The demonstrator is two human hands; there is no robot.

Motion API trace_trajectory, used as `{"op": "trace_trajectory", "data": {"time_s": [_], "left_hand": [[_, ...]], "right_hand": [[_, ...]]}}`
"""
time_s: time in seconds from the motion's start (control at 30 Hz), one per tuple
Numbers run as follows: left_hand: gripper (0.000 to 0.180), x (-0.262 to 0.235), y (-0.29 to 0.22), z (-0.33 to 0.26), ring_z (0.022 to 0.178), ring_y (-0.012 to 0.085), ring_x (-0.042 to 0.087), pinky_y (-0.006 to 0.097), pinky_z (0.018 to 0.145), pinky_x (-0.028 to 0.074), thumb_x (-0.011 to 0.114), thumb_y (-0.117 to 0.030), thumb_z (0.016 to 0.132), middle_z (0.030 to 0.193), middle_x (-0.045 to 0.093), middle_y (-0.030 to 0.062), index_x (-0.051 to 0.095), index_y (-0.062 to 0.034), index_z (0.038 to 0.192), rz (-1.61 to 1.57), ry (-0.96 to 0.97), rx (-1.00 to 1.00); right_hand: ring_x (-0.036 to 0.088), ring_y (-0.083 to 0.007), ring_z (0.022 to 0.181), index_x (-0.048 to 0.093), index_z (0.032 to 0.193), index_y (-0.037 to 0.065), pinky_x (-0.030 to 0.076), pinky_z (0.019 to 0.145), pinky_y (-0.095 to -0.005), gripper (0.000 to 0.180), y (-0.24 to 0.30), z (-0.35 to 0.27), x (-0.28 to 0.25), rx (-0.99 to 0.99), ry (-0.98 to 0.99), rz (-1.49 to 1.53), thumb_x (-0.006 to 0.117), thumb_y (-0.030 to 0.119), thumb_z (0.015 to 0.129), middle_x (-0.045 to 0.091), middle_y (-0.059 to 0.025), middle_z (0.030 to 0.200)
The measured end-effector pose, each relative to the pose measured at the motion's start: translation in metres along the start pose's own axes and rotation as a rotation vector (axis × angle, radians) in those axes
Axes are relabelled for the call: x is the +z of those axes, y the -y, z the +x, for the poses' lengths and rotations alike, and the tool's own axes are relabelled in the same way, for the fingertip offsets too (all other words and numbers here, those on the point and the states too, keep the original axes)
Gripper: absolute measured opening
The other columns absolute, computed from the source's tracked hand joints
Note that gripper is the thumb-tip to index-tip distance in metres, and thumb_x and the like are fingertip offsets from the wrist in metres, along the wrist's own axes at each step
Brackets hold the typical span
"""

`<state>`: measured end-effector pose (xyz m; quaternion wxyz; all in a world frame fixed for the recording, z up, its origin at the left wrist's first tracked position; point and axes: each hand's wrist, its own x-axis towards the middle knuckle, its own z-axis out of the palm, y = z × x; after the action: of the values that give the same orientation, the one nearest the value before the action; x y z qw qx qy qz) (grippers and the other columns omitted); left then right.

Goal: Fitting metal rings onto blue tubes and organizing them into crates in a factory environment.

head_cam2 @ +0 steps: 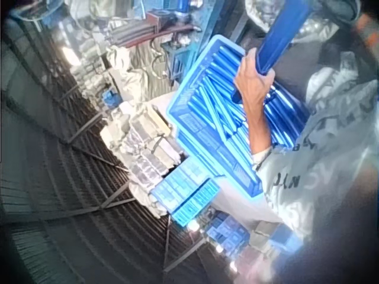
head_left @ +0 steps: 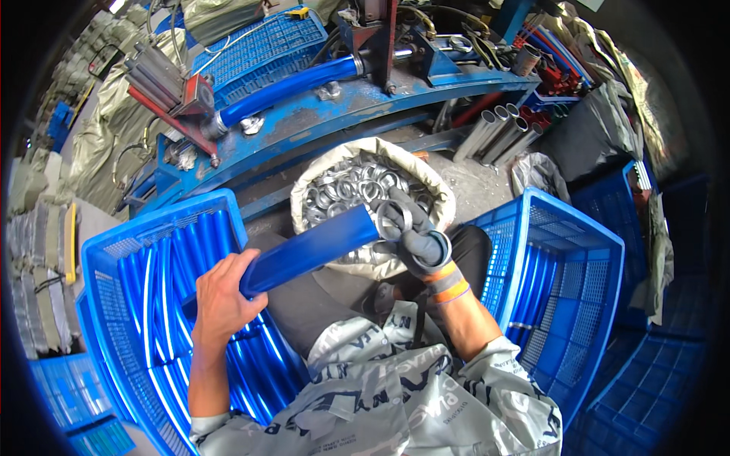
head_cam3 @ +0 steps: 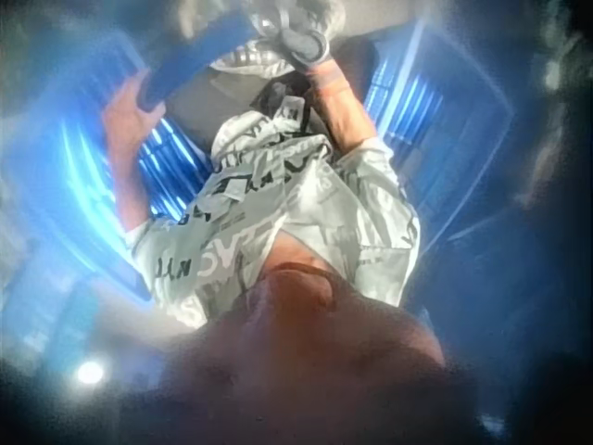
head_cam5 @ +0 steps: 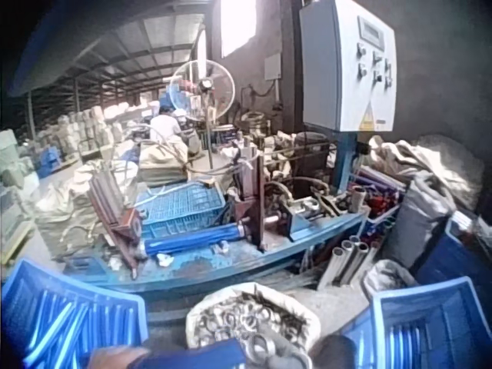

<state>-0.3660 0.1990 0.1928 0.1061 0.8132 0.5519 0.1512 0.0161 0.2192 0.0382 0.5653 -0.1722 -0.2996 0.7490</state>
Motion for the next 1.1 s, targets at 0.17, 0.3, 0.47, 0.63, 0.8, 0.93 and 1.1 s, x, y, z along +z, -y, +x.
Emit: {"op": "trace_trajectory", "data": {"time_s": [0.17, 0.3, 0.47, 0.63, 0.8, 0.93, 1.1], "left_hand": [[0.064, -0.004, -0.006, 0.001, 0.097, 0.0374, 0.078, 0.047, 0.087, 0.061, 0.086, -0.008, 0.068, 0.103, 0.076, 0.0136, 0.076, -0.0073, 0.131, 0.092, 0.010, 0.015], [0.067, 0.000, -0.007, 0.002, 0.096, 0.0364, 0.075, 0.049, 0.085, 0.060, 0.086, -0.013, 0.069, 0.103, 0.073, 0.0120, 0.076, -0.0096, 0.135, 0.067, 0.030, 0.022], [0.069, 0.008, -0.004, 0.003, 0.098, 0.0370, 0.074, 0.049, 0.087, 0.060, 0.086, -0.013, 0.069, 0.104, 0.074, 0.0131, 0.076, -0.0087, 0.137, 0.039, 0.074, 0.031], [0.073, 0.028, -0.003, 0.000, 0.099, 0.0376, 0.074, 0.049, 0.087, 0.060, 0.086, -0.014, 0.067, 0.105, 0.075, 0.0141, 0.076, -0.0089, 0.139, 0.110, 0.039, 0.025], [0.071, 0.053, 0.008, -0.008, 0.111, 0.0423, 0.081, 0.047, 0.099, 0.066, 0.093, -0.015, 0.074, 0.123, 0.082, 0.0194, 0.077, -0.0073, 0.142, -0.168, -0.253, -0.087], [0.071, 0.084, 0.012, -0.015, 0.112, 0.0173, 0.072, 0.037, 0.103, 0.057, 0.100, -0.020, 0.087, 0.123, 0.076, 0.0080, 0.064, -0.0013, 0.146, -0.969, -0.358, -0.359], [0.055, 0.119, 0.016, -0.011, 0.120, 0.0260, 0.074, 0.041, 0.107, 0.059, 0.089, -0.016, 0.096, 0.129, 0.077, 0.0155, 0.065, -0.0028, 0.143, -1.281, -0.602, -0.290]], "right_hand": [[0.061, -0.0289, 0.155, 0.036, 0.180, 0.000, 0.051, 0.129, -0.0434, 0.102, 0.005, 0.000, -0.002, 0.012, 0.013, -0.180, 0.092, 0.008, 0.095, 0.057, -0.0178, 0.174], [0.069, -0.0254, 0.143, 0.040, 0.177, -0.005, 0.051, 0.124, -0.0391, 0.108, 0.014, -0.005, 0.002, 0.101, 0.002, -0.219, 0.101, 0.016, 0.091, 0.071, -0.0189, 0.157], [0.066, -0.0261, 0.146, 0.046, 0.174, -0.005, 0.049, 0.128, -0.0427, 0.099, 0.017, 0.003, 0.003, 0.116, 0.056, -0.241, 0.099, 0.016, 0.093, 0.068, -0.0164, 0.161], [0.072, -0.0190, 0.131, 0.046, 0.176, -0.002, 0.057, 0.115, -0.0342, 0.093, 0.013, 0.010, -0.017, 0.059, 0.032, -0.384, 0.095, 0.009, 0.098, 0.076, -0.0147, 0.146], [0.072, -0.0123, 0.099, 0.071, 0.154, 0.000, 0.059, 0.090, -0.0307, 0.046, -0.004, 0.010, -0.076, 0.015, -0.125, -0.690, 0.073, 0.019, 0.112, 0.078, -0.0020, 0.110], [0.070, -0.0101, 0.076, 0.086, 0.106, 0.002, 0.056, 0.067, -0.0299, 0.023, -0.052, 0.006, -0.128, 0.218, -0.478, -1.082, 0.086, 0.025, 0.102, 0.079, -0.0028, 0.086], [0.076, -0.0144, 0.089, 0.083, 0.118, 0.002, 0.061, 0.081, -0.0312, 0.034, -0.069, -0.013, -0.133, 0.220, -0.315, -0.322, 0.084, 0.034, 0.108, 0.083, -0.0057, 0.105]]}}
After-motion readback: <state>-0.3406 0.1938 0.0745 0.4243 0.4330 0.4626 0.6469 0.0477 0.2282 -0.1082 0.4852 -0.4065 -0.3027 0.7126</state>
